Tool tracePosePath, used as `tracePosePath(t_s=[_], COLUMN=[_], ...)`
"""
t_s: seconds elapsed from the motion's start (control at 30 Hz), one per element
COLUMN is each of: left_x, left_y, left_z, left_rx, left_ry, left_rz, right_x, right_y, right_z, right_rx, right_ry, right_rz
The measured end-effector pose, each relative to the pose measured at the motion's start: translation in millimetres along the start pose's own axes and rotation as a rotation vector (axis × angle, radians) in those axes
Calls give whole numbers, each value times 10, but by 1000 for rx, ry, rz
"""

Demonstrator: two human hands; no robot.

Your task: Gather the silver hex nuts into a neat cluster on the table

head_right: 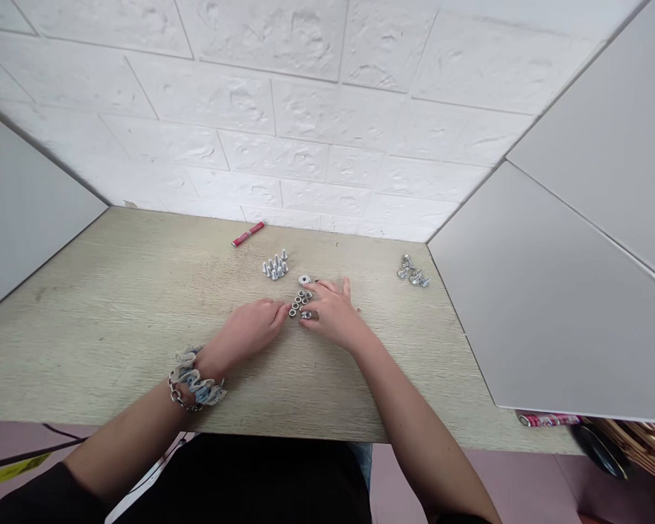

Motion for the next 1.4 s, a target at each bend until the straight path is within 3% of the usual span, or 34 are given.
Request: tracePosePath(t_s=[0.3, 0.67, 1.4], left_x=[1, 2, -7], left_y=[-15, -33, -63], left_z=[-2, -19, -29], left_rx=[-3, -15, 2], left_ry=[2, 18, 11], left_rz=[-16, -42, -95], right_x=[6, 5, 13], right_y=[23, -62, -37], right_z=[5, -55, -106], right_rx=[25, 25, -21], right_ry=[2, 84, 135], right_rz=[46, -23, 0])
Point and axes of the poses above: each hand's wrist, its own x-axis towards the middle knuckle, its own y-axis out of the back of the hand, z = x × y, the point moved 9 cm from there along x, towards the middle knuckle, and after that the axes turned 2 degrees about x, right-handed, at the moved point
